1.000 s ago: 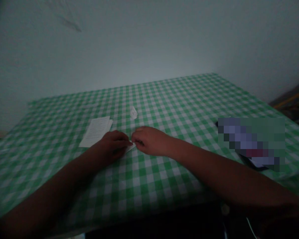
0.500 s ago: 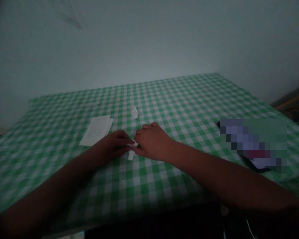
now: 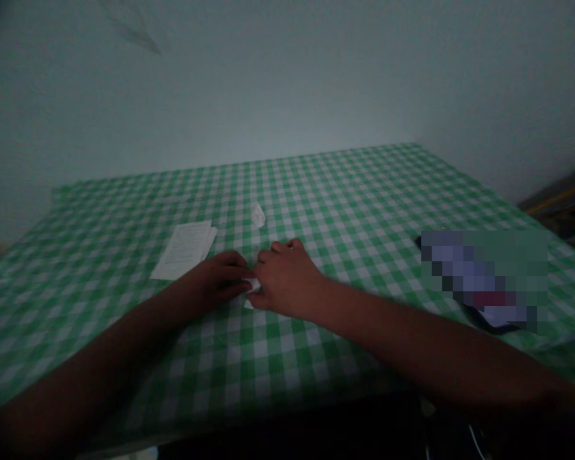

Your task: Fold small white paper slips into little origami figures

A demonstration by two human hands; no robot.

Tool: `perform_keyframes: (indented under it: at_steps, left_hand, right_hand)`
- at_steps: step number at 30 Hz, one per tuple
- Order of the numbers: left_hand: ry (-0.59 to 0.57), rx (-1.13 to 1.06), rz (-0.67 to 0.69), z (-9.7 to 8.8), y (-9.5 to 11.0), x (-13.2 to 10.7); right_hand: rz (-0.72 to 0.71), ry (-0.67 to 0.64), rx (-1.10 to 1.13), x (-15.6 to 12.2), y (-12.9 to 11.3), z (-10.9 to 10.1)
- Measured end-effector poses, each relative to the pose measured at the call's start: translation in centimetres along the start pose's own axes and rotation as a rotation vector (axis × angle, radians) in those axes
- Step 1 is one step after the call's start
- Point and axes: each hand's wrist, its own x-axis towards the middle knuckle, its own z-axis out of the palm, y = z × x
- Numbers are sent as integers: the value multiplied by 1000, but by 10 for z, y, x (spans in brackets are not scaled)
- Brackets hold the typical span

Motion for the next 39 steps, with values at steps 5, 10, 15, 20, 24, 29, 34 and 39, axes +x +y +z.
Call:
perform_keyframes:
  at_steps: [5, 10, 15, 20, 24, 29, 34, 39]
  left_hand:
    - [11, -6, 14, 1, -3, -1]
    - [-28, 96, 24, -6, 6, -5]
    - [-39, 321, 17, -9, 17, -9]
    - [13, 457, 64, -6, 18, -9]
    - [36, 468, 78, -4, 15, -8]
    - [58, 437, 77, -2, 14, -8]
    - [78, 424, 53, -3, 16, -9]
    - [112, 426, 11, -1, 19, -7]
  right_hand:
    - [32, 13, 6, 4, 1, 3]
    - [-43, 16, 13, 1, 7, 1]
    - [-199, -29, 46, -6, 9, -7]
    - [-222, -54, 30, -10, 4, -6]
    - [-218, -36, -4, -10, 3, -3]
    - [-233, -13, -37, -10, 2, -3]
    - [-253, -3, -46, -12, 0, -4]
    - [-261, -16, -67, -13, -4, -6]
